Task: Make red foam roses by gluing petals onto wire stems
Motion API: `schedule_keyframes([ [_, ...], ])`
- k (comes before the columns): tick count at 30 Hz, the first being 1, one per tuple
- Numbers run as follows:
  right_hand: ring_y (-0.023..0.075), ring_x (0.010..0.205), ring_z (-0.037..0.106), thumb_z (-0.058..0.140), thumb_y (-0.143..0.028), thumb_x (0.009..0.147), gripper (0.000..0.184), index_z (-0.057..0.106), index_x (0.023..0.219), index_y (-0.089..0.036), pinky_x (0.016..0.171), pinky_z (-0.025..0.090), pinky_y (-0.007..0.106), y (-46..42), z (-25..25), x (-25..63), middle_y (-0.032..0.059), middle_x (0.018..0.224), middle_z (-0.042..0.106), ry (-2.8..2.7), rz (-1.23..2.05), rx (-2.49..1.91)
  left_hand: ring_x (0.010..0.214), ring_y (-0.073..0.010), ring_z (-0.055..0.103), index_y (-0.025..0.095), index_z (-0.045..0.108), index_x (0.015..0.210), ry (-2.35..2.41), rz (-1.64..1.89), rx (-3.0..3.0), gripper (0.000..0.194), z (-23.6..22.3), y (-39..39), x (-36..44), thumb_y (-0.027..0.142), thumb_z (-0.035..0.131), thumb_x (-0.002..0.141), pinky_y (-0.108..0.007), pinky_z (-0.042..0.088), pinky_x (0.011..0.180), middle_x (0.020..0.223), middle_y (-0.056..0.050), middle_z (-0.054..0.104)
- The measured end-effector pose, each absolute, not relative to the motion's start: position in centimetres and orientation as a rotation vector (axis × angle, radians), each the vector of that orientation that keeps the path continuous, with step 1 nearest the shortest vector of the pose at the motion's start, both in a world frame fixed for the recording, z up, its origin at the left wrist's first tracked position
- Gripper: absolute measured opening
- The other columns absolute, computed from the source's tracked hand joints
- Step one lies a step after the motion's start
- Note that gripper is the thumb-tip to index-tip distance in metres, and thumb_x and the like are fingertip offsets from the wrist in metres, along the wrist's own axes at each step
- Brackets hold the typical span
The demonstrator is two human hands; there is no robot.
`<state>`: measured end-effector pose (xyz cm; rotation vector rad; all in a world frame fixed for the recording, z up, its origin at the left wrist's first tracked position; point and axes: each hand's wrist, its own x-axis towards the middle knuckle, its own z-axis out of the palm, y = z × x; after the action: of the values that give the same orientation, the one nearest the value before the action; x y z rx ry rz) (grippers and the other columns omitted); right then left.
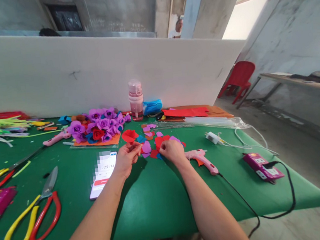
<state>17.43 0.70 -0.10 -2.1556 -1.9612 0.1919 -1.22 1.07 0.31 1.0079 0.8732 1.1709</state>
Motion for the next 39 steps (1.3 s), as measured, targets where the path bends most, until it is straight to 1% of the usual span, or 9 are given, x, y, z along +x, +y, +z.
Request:
schedule_keyframes([
  [4, 0.0186, 0.075, 0.065, 0.055, -0.024, 0.074, 0.018, 0.073, 0.075, -0.021, 0.059, 0.039, 0.022, 0.6, 0.4, 17.9, 0.0057, 0.077, 0.073, -1.889, 0.228, -2.123, 0.036, -0.0008, 0.031, 0.013, 0.061, 0.074, 0.867, 1.172, 1.013, 0.025, 0.5, 1.1, -1.2, 0.029, 0.076, 0.061, -0.017, 0.014, 0.035, 0.05, 0.005, 0.051],
  [11, 0.0139, 0.072, 0.065, 0.054, -0.02, 0.073, 0.018, 0.072, 0.071, -0.022, 0.064, 0.04, 0.02, 1.0, 0.0, 19.2, -0.0007, 0.075, 0.073, -1.815, 0.397, -1.928, 0.036, -0.001, 0.031, 0.014, 0.061, 0.073, 0.885, 1.167, 1.009, 0.028, 0.6, 1.0, -1.1, 0.031, 0.076, 0.059, -0.017, 0.013, 0.035, 0.049, 0.005, 0.051],
  [15, 0.0138, 0.07, 0.064, 0.054, -0.019, 0.07, 0.018, 0.072, 0.069, -0.022, 0.062, 0.04, 0.02, 1.1, -0.2, 19.5, -0.001, 0.072, 0.072, -1.776, 0.426, -1.888, 0.036, -0.0012, 0.031, 0.014, 0.061, 0.074, 0.877, 1.159, 1.013, 0.027, 0.3, 1.0, -1.2, 0.031, 0.076, 0.061, -0.016, 0.014, 0.035, 0.049, 0.005, 0.05],
  [24, 0.0138, 0.064, 0.061, 0.054, -0.023, 0.069, 0.017, 0.07, 0.064, -0.021, 0.061, 0.041, 0.021, 1.2, 0.0, 19.9, -0.0014, 0.067, 0.07, -1.685, 0.525, -1.797, 0.037, -0.0015, 0.032, 0.014, 0.06, 0.073, 0.888, 1.155, 1.009, 0.028, 0.5, 0.9, -1.2, 0.033, 0.077, 0.061, -0.017, 0.015, 0.035, 0.05, 0.006, 0.05],
  [26, 0.0143, 0.063, 0.059, 0.055, -0.027, 0.068, 0.016, 0.069, 0.065, -0.02, 0.06, 0.041, 0.022, 1.4, -0.1, 20.0, -0.0003, 0.065, 0.068, -1.604, 0.622, -1.694, 0.037, -0.0019, 0.032, 0.014, 0.06, 0.073, 0.892, 1.151, 1.013, 0.029, 0.6, 0.9, -1.2, 0.034, 0.077, 0.06, -0.017, 0.016, 0.035, 0.049, 0.006, 0.05],
  [29, 0.0127, 0.058, 0.054, 0.058, -0.034, 0.066, 0.019, 0.067, 0.067, -0.017, 0.057, 0.04, 0.023, 1.2, 0.3, 19.4, -0.0002, 0.063, 0.065, -1.427, 0.889, -1.454, 0.037, -0.0015, 0.031, 0.014, 0.061, 0.074, 0.902, 1.176, 1.031, 0.03, 0.6, 0.8, -1.0, 0.034, 0.077, 0.059, -0.017, 0.016, 0.035, 0.051, 0.006, 0.05],
  [33, 0.009, 0.054, 0.048, 0.064, -0.033, 0.064, 0.018, 0.065, 0.065, -0.016, 0.055, 0.037, 0.022, 0.0, 1.6, 17.3, -0.003, 0.058, 0.058, -1.309, 1.176, -1.203, 0.037, -0.0001, 0.028, 0.015, 0.064, 0.087, 0.951, 1.161, 1.107, 0.034, 0.8, 0.4, -0.6, 0.036, 0.076, 0.063, -0.018, 0.015, 0.035, 0.061, 0.005, 0.054],
  [34, 0.0088, 0.055, 0.048, 0.064, -0.032, 0.064, 0.017, 0.065, 0.065, -0.015, 0.056, 0.037, 0.022, -0.3, 1.9, 16.7, -0.003, 0.059, 0.058, -1.305, 1.216, -1.167, 0.037, -0.0002, 0.027, 0.015, 0.064, 0.087, 0.964, 1.15, 1.114, 0.034, 0.8, 0.3, -0.5, 0.037, 0.075, 0.063, -0.018, 0.015, 0.035, 0.061, 0.005, 0.055],
  [39, 0.0081, 0.052, 0.047, 0.064, -0.03, 0.063, 0.015, 0.064, 0.063, -0.015, 0.053, 0.037, 0.022, -1.2, 2.8, 15.1, -0.0036, 0.054, 0.056, -1.263, 1.263, -1.173, 0.037, -0.0016, 0.029, 0.013, 0.064, 0.069, 0.967, 1.143, 1.104, 0.027, 0.8, 0.1, -0.3, 0.036, 0.075, 0.06, -0.019, 0.016, 0.037, 0.049, 0.006, 0.048],
])
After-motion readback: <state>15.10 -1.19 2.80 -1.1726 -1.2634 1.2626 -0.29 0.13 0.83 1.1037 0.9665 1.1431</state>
